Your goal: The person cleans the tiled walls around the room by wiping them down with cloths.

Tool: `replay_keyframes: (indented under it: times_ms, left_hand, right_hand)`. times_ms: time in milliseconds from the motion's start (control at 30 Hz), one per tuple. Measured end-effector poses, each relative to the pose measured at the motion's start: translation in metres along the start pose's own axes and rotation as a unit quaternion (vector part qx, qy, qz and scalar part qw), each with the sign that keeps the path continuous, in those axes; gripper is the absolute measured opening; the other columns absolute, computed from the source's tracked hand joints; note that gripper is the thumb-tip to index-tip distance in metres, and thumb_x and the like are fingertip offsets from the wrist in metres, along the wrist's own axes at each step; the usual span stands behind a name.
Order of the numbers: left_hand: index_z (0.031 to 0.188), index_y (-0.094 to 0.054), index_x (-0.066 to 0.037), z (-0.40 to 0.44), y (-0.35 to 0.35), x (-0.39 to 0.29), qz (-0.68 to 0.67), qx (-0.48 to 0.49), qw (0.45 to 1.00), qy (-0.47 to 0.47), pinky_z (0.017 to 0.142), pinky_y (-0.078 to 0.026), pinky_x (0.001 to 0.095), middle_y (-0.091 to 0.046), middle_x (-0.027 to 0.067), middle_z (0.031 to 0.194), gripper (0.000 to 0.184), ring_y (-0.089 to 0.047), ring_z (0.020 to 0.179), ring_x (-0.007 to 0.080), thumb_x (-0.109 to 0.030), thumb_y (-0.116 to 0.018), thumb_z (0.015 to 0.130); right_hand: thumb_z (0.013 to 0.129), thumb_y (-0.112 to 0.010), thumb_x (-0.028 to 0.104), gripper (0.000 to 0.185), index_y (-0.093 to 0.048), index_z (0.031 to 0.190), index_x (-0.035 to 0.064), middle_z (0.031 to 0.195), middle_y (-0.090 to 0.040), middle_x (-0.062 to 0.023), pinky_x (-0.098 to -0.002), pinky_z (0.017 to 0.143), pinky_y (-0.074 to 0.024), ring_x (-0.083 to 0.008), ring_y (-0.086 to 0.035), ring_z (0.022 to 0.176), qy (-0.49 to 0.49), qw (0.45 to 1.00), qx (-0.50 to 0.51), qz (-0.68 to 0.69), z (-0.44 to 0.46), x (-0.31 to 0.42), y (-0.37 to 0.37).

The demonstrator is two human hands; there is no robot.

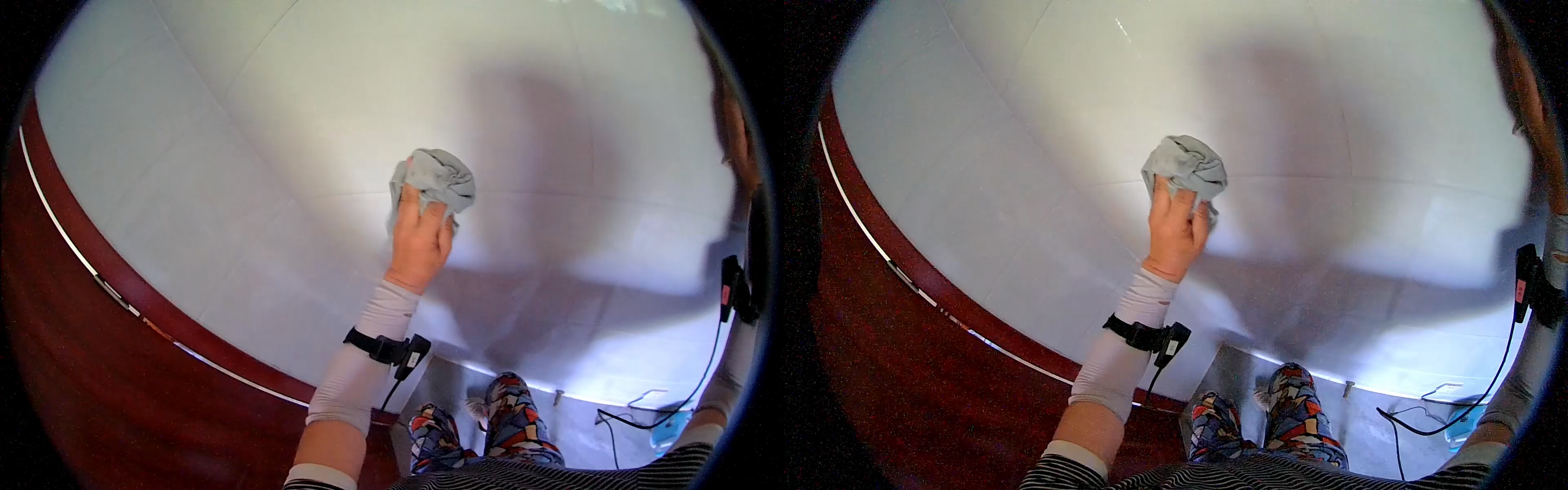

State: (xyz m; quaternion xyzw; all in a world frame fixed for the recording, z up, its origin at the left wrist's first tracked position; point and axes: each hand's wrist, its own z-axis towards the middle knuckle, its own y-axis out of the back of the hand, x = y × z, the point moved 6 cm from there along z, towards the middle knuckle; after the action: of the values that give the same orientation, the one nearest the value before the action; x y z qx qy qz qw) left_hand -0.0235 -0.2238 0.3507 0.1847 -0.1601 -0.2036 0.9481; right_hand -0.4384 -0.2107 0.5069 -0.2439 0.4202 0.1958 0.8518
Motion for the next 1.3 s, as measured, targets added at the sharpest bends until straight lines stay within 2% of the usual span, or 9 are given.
replay_keyframes:
  times_ms: [133,400,500,633,733,833,967,1100,1300]
  left_hand:
    - [0.108,-0.059,0.005,-0.008,0.018,0.064,-0.022,-0.093,0.961,0.258,0.101,-0.038,0.0527,-0.040,0.0419,0.130,0.025,-0.037,0.127,0.0549,-0.006,-0.059,0.086]
    - [0.103,-0.060,0.001,0.004,0.010,0.014,-0.025,0.027,0.999,0.034,0.106,-0.035,0.0516,-0.034,0.0413,0.138,0.021,-0.037,0.128,0.0529,-0.002,-0.058,0.082]
    - [0.104,-0.059,0.003,-0.009,0.015,0.056,-0.153,-0.071,0.925,0.340,0.107,-0.034,0.0515,-0.032,0.0413,0.139,0.023,-0.037,0.129,0.0522,-0.001,-0.058,0.081]
    - [0.101,-0.060,0.008,0.001,0.004,-0.006,0.010,0.069,0.998,-0.007,0.100,-0.042,0.0473,-0.036,0.0382,0.138,0.020,-0.040,0.127,0.0536,0.001,-0.057,0.082]
    - [0.096,-0.060,0.008,0.002,0.003,0.005,-0.034,0.048,0.998,-0.007,0.100,-0.042,0.0455,-0.033,0.0365,0.142,0.015,-0.038,0.130,0.0505,0.000,-0.057,0.083]
    - [0.095,-0.058,0.007,-0.010,0.014,0.063,-0.119,-0.082,0.950,0.276,0.099,-0.042,0.0429,-0.041,0.0336,0.137,0.013,-0.045,0.125,0.0462,-0.002,-0.056,0.086]
    - [0.101,-0.058,0.006,-0.007,0.020,0.063,-0.014,-0.050,0.974,0.221,0.096,-0.042,0.0471,-0.050,0.0290,0.117,0.023,-0.053,0.106,0.0413,-0.015,-0.057,0.090]
    - [0.097,-0.065,-0.006,0.010,-0.007,-0.001,-0.024,0.089,0.993,-0.078,0.097,-0.040,0.0504,-0.041,0.0289,0.139,0.022,-0.051,0.112,0.0419,-0.020,-0.068,0.080]
    - [0.071,-0.065,-0.009,0.034,-0.014,0.000,-0.067,0.122,0.984,-0.113,0.080,-0.050,0.0405,-0.037,0.0185,0.147,0.016,-0.060,0.100,0.0285,-0.020,-0.076,0.067]
  right_hand:
    - [0.089,-0.055,0.031,0.045,-0.050,0.116,-0.0044,0.115,-0.056,-0.0223,-0.0508,0.093,-0.0448,-0.0406,-0.052,0.115,0.008,1.000,0.011,-0.006,-0.010,-0.002,0.002]
    - [0.088,-0.056,0.030,0.045,-0.049,0.117,-0.0037,0.114,-0.056,-0.0214,-0.0504,0.093,-0.0453,-0.0411,-0.051,0.115,-0.025,1.000,-0.013,0.004,-0.002,0.003,0.000]
    - [0.089,-0.056,0.030,0.045,-0.049,0.117,-0.0039,0.115,-0.055,-0.0215,-0.0506,0.093,-0.0453,-0.0412,-0.051,0.115,-0.015,0.999,-0.027,0.009,-0.005,0.003,0.000]
    - [0.089,-0.056,0.031,0.045,-0.049,0.117,-0.0046,0.115,-0.055,-0.0218,-0.0507,0.094,-0.0454,-0.0413,-0.051,0.115,-0.008,1.000,-0.030,0.005,-0.007,0.004,0.000]
    - [0.090,-0.056,0.031,0.046,-0.049,0.117,-0.0050,0.115,-0.055,-0.0221,-0.0507,0.094,-0.0456,-0.0415,-0.051,0.116,-0.030,0.999,-0.030,0.007,0.002,0.009,-0.001]
    - [0.090,-0.056,0.031,0.046,-0.049,0.117,-0.0053,0.116,-0.055,-0.0229,-0.0507,0.094,-0.0458,-0.0417,-0.051,0.116,-0.041,0.999,-0.027,0.013,0.000,0.007,0.001]
    - [0.091,-0.056,0.032,0.046,-0.049,0.118,-0.0051,0.118,-0.053,-0.0258,-0.0508,0.094,-0.0458,-0.0418,-0.051,0.116,-0.035,0.999,-0.027,0.007,-0.015,0.000,0.003]
    - [0.092,-0.055,0.034,0.048,-0.049,0.120,-0.0045,0.123,-0.051,-0.0289,-0.0501,0.093,-0.0456,-0.0421,-0.052,0.114,-0.051,0.998,-0.023,-0.007,-0.006,0.005,0.001]
    - [0.093,-0.055,0.032,0.048,-0.047,0.121,-0.0053,0.124,-0.050,-0.0291,-0.0515,0.094,-0.0454,-0.0427,-0.052,0.114,-0.069,0.997,0.030,-0.004,-0.007,0.010,0.008]
